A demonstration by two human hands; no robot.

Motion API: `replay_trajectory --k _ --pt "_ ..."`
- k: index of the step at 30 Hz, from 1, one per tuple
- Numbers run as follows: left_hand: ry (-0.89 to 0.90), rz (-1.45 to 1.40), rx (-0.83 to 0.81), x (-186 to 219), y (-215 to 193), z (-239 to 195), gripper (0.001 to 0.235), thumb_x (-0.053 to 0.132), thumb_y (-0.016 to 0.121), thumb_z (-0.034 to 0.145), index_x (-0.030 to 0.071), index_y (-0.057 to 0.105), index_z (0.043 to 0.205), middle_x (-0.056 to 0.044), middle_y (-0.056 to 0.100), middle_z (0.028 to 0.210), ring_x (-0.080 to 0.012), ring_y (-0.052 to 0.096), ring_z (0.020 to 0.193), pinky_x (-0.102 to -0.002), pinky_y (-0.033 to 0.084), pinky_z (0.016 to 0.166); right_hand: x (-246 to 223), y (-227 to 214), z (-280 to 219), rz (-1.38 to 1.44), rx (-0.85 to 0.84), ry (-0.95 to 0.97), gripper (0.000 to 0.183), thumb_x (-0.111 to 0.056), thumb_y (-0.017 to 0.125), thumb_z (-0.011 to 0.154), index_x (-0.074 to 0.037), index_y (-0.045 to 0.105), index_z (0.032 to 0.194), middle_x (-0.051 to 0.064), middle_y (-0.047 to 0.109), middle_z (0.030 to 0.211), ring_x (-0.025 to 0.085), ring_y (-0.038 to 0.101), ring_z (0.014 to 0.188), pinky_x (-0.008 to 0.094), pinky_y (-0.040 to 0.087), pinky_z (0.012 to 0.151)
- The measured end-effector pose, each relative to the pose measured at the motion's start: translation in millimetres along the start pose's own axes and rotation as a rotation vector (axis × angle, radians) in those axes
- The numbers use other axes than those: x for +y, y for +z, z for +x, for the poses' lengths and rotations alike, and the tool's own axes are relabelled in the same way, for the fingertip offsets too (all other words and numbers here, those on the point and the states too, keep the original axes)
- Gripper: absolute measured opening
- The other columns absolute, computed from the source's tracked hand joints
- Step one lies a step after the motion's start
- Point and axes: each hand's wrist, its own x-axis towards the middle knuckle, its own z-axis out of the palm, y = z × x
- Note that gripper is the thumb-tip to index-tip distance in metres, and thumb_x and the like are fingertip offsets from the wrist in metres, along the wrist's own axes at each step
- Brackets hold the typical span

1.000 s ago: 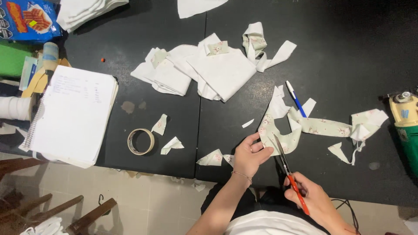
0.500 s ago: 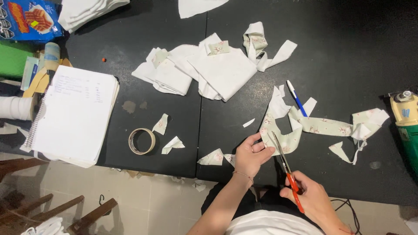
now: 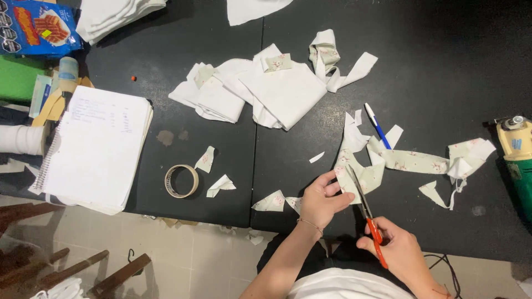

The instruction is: Trimming small pieces of patterned fabric using scissors on a work table.

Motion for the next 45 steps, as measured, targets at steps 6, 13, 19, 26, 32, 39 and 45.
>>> replay_trajectory --k 6,13,19,26,32,39,45 --pt "0.000 0.020 -0.071 5.5 4.3 -7.6 0.059 0.003 0.062 0.065 0.006 0.046 0.122 -0.010 0.062 0.101 -0.0089 0.056 0.082 -0.021 0.049 0.067 -35.2 -9.9 -8.0 -0.042 -0.039 0.159 0.016 -0.021 0.067 0.063 -0.012 0.061 0.076 0.003 0.057 0.066 0.015 0.046 0.061 0.023 0.034 0.061" --pt "0.013 0.007 -0.080 5.0 2.1 -7.1 0.056 0.002 0.062 0.066 0.006 0.048 0.121 -0.010 0.062 0.100 -0.0098 0.056 0.085 -0.022 0.049 0.069 -28.6 -6.8 -4.2 -0.079 -0.044 0.146 0.020 -0.022 0.065 0.060 -0.013 0.060 0.077 0.003 0.058 0.067 0.015 0.047 0.063 0.023 0.035 0.062" --pt "0.010 0.013 -0.072 7.5 2.0 -7.5 0.057 0.002 0.062 0.065 0.006 0.049 0.120 -0.010 0.062 0.100 -0.0092 0.056 0.083 -0.021 0.049 0.069 -25.0 -4.2 -3.9 -0.011 0.012 0.127 0.017 -0.019 0.072 0.057 -0.009 0.061 0.065 0.003 0.053 0.056 0.014 0.042 0.057 0.021 0.032 0.059" --pt "-0.020 0.136 -0.108 19.5 2.8 -16.0 0.060 0.004 0.063 0.063 0.008 0.047 0.121 -0.008 0.060 0.105 -0.0103 0.058 0.076 -0.024 0.050 0.069 -25.3 -5.9 -5.0 0.051 0.002 0.107 0.015 -0.015 0.073 0.060 -0.008 0.061 0.065 0.003 0.052 0.057 0.013 0.042 0.057 0.020 0.030 0.060" --pt "0.005 0.163 -0.193 18.3 -0.5 -15.7 0.069 0.003 0.064 0.062 0.009 0.040 0.126 -0.011 0.055 0.114 -0.0149 0.059 0.083 -0.027 0.049 0.079 -22.9 -6.8 3.5 0.094 -0.027 0.086 0.017 -0.020 0.071 0.065 -0.007 0.062 0.073 0.005 0.048 0.057 0.015 0.038 0.054 0.024 0.029 0.054" --pt "-0.018 0.149 -0.229 15.7 -0.8 -13.4 0.067 0.000 0.062 0.062 0.008 0.041 0.126 -0.010 0.057 0.109 -0.0143 0.058 0.083 -0.027 0.047 0.080 -18.7 -4.0 4.8 0.116 0.000 0.091 0.013 -0.011 0.069 0.061 -0.006 0.059 0.068 0.004 0.050 0.059 0.014 0.040 0.058 0.021 0.028 0.058" --pt "0.008 0.022 -0.161 -0.5 -3.9 -0.2 0.048 0.007 0.064 0.068 0.003 0.051 0.113 -0.013 0.062 0.096 -0.0121 0.058 0.083 -0.025 0.050 0.074 1.8 1.4 11.4 0.146 0.025 0.012 0.015 -0.011 0.076 0.060 -0.005 0.063 0.065 0.002 0.052 0.056 0.011 0.042 0.054 0.020 0.029 0.054"
